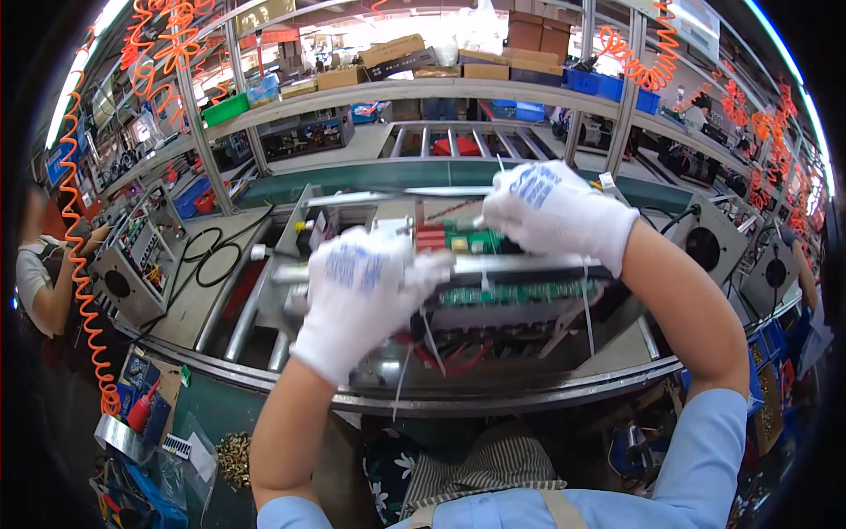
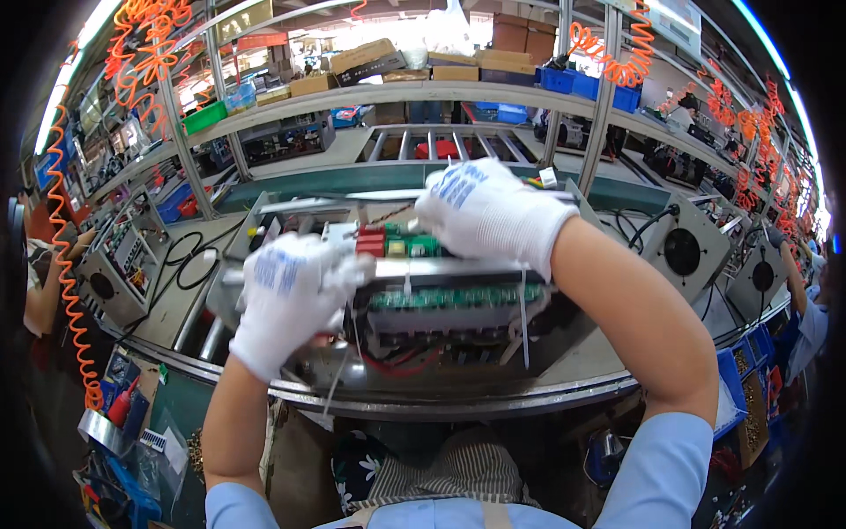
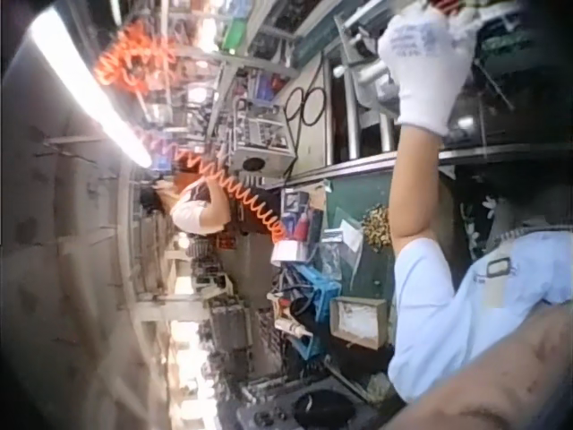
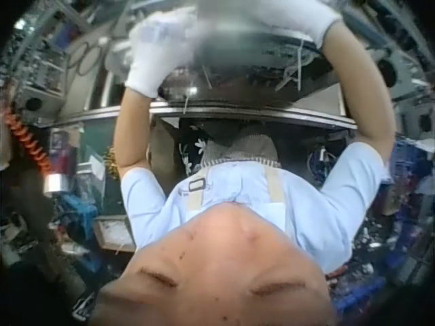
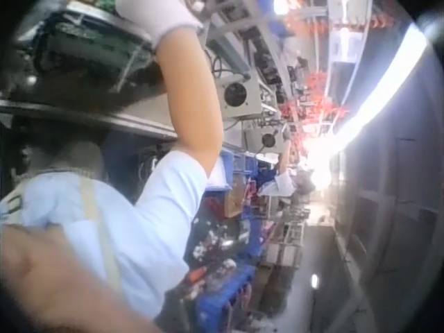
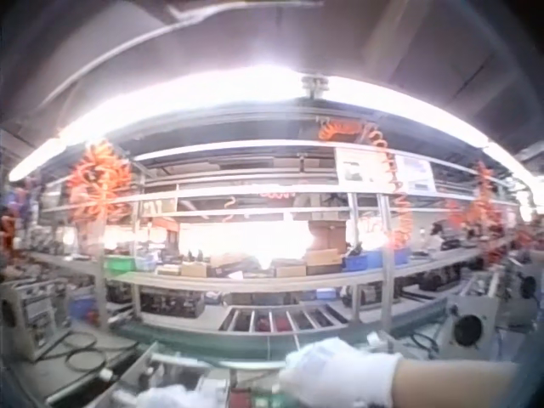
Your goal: The person assembles an electronic device by connecting various wires to a circuit board and securing them with zip ties. They handle red and black wires, a green circuit board, and white zip ties, organizing the connections within a metal chassis on a factory assembly line.
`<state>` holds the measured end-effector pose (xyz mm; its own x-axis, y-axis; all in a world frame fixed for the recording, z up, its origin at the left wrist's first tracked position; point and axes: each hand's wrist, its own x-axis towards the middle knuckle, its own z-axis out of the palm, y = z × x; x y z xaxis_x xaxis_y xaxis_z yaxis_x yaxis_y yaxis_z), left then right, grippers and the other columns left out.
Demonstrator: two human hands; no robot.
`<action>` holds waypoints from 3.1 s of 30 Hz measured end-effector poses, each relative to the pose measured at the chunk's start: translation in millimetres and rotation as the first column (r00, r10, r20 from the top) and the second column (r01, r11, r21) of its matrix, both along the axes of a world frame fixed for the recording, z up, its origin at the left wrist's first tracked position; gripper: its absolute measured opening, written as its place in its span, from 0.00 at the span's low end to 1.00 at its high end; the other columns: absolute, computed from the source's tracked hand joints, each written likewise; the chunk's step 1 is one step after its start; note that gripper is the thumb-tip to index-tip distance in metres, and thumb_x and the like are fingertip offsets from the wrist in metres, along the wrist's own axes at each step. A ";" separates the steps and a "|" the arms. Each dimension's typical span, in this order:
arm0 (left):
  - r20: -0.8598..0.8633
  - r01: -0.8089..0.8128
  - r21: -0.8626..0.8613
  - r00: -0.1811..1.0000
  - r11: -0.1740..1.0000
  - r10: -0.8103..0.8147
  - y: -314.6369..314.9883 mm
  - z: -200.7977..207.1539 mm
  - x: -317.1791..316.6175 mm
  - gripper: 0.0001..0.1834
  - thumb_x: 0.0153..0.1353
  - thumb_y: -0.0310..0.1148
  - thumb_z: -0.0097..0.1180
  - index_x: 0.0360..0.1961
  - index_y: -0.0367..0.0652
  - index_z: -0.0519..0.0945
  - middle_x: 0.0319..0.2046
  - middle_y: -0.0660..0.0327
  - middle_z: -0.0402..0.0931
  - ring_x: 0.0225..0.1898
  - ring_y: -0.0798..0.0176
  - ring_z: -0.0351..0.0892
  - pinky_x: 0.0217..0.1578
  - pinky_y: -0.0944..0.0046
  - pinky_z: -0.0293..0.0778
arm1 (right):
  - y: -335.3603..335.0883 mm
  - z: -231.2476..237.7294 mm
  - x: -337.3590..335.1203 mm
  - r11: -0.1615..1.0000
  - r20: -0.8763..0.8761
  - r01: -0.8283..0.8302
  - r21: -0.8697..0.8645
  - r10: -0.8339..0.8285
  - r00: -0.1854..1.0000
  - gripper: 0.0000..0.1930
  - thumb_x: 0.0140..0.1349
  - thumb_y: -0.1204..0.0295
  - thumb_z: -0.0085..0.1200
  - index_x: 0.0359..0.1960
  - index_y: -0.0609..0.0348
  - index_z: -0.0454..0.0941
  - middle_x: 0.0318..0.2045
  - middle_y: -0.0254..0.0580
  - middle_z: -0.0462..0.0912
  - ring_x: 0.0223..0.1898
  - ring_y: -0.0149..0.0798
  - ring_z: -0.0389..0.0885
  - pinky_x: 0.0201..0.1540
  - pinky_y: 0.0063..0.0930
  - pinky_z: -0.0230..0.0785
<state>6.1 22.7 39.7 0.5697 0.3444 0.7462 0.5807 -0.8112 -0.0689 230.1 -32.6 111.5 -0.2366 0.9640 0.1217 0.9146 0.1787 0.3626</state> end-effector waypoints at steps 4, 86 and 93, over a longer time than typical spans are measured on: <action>0.030 0.039 0.067 0.999 0.997 -0.041 -48.1 -10.6 -18.7 0.22 0.50 0.56 0.64 0.18 0.49 0.77 0.17 0.63 0.71 0.21 0.58 0.72 0.25 0.55 0.66 | -27.1 6.8 -25.2 0.988 0.109 -0.024 -0.152 0.041 0.993 0.11 0.61 0.66 0.51 0.29 0.59 0.82 0.26 0.46 0.81 0.34 0.49 0.85 0.33 0.42 0.76; 0.526 0.540 -0.805 0.841 0.244 -0.126 -123.6 -180.1 -11.7 0.25 0.60 0.18 0.53 0.61 0.34 0.73 0.50 0.57 0.80 0.47 0.71 0.78 0.38 0.75 0.73 | -147.2 -248.8 -24.5 0.976 -0.846 -0.215 -0.035 -0.144 -0.514 0.10 0.67 0.74 0.55 0.46 0.67 0.82 0.25 0.34 0.82 0.24 0.22 0.74 0.28 0.15 0.67; 0.295 0.328 -0.557 0.937 0.763 -0.187 -110.6 -200.9 -4.3 0.16 0.60 0.29 0.57 0.50 0.43 0.81 0.30 0.57 0.81 0.30 0.54 0.81 0.34 0.64 0.77 | -139.6 -249.9 -29.5 0.985 -0.805 -0.165 -0.040 -0.130 -0.578 0.17 0.72 0.60 0.48 0.41 0.64 0.79 0.30 0.38 0.82 0.28 0.25 0.76 0.35 0.19 0.70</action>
